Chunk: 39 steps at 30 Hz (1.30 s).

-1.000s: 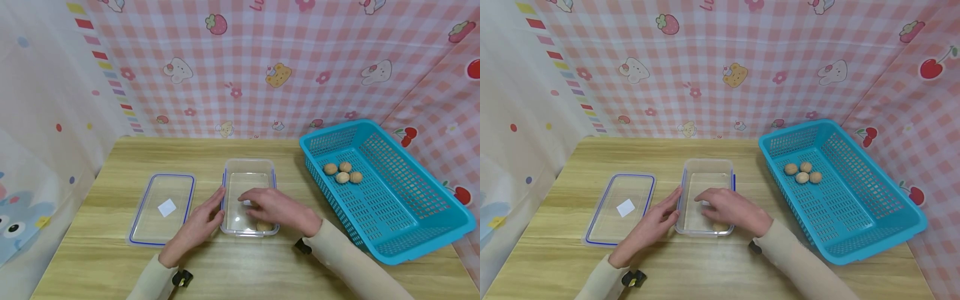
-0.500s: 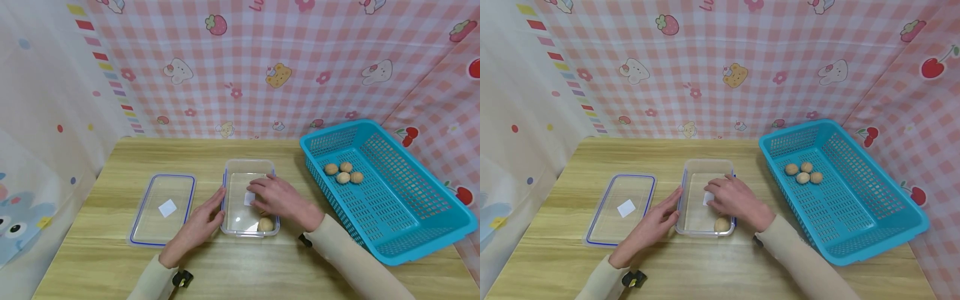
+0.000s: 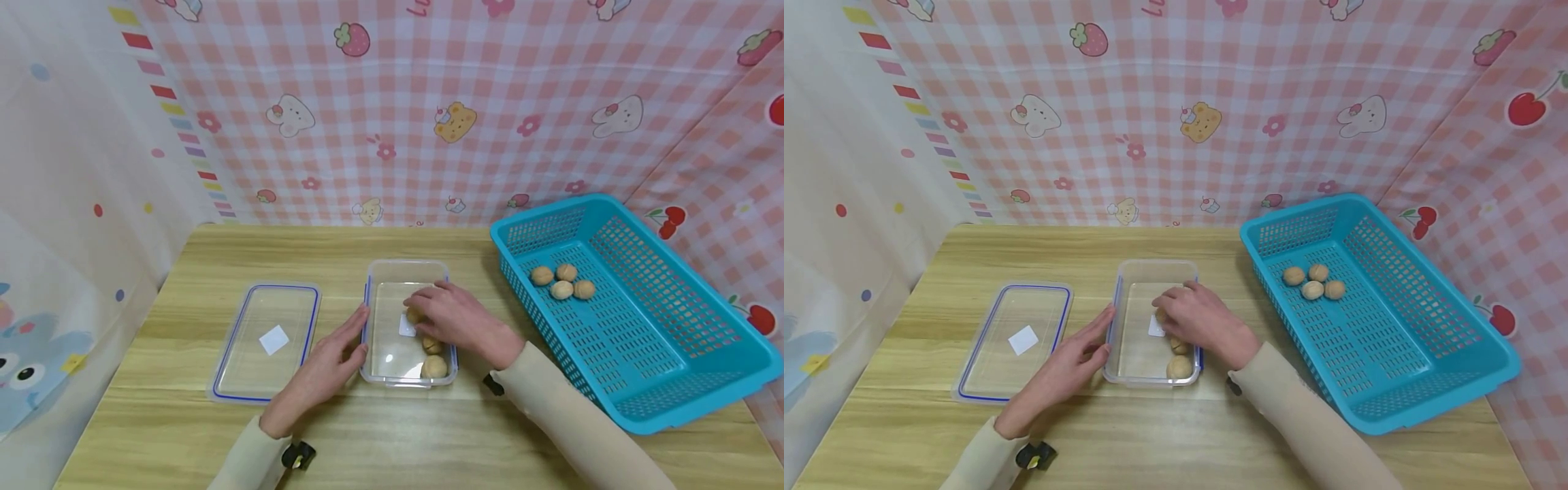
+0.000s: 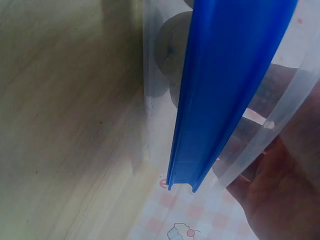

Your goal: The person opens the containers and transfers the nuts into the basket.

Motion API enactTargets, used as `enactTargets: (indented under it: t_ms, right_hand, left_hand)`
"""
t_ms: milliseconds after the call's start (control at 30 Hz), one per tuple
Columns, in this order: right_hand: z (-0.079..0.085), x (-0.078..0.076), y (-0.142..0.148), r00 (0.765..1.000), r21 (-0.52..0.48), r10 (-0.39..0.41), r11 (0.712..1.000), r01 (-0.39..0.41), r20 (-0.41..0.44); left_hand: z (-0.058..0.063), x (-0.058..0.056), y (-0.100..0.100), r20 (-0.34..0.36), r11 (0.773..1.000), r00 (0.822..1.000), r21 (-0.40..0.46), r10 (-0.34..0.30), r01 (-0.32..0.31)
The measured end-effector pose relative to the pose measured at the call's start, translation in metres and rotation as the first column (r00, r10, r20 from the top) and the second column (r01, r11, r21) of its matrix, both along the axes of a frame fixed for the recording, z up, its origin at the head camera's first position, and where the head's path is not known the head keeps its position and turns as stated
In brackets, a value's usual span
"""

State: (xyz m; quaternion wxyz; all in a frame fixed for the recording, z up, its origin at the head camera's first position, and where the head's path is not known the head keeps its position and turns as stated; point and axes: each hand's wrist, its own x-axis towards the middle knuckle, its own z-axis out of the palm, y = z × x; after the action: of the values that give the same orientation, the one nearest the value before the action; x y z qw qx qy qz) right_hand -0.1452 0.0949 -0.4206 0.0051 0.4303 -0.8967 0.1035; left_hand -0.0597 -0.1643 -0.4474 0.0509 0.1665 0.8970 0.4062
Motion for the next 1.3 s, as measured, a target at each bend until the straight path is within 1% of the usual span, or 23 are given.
enactTargets:
  t_ms: [100, 333, 567, 733, 1167, 1300]
  right_hand:
    - [-0.001, -0.001, -0.001, 0.999, -0.005, 0.016, 1.0, -0.016, 0.045]
    - [-0.002, -0.002, -0.003, 0.996, -0.012, 0.042, 0.999, -0.041, 0.078]
    - [-0.001, -0.003, -0.007, 0.994, 0.026, 0.028, 0.999, -0.031, 0.104]
    - [-0.001, -0.004, -0.009, 0.992, 0.033, 0.022, 0.999, -0.027, 0.127]
    - [-0.002, -0.006, -0.011, 0.987, -0.015, -0.007, 1.0, 0.01, 0.163]
    - [0.0, -0.006, -0.01, 0.985, -0.053, -0.011, 0.998, 0.02, 0.173]
  left_hand:
    - [0.0, 0.0, 0.0, 0.008, 1.0, 1.0, 0.001, -0.001, 0.001]
    - [0.0, 0.0, 0.0, 0.018, 1.0, 1.0, 0.003, 0.004, -0.004]
    - [-0.001, 0.0, 0.0, 0.007, 1.0, 1.0, 0.0, 0.004, -0.004]
    - [0.0, 0.0, 0.0, 0.003, 1.0, 1.0, 0.006, 0.002, -0.002]
    - [0.002, 0.0, 0.0, 0.033, 1.0, 0.999, 0.013, 0.004, -0.005]
    - [0.0, -0.001, 0.0, 0.021, 1.0, 1.0, 0.002, 0.0, 0.0]
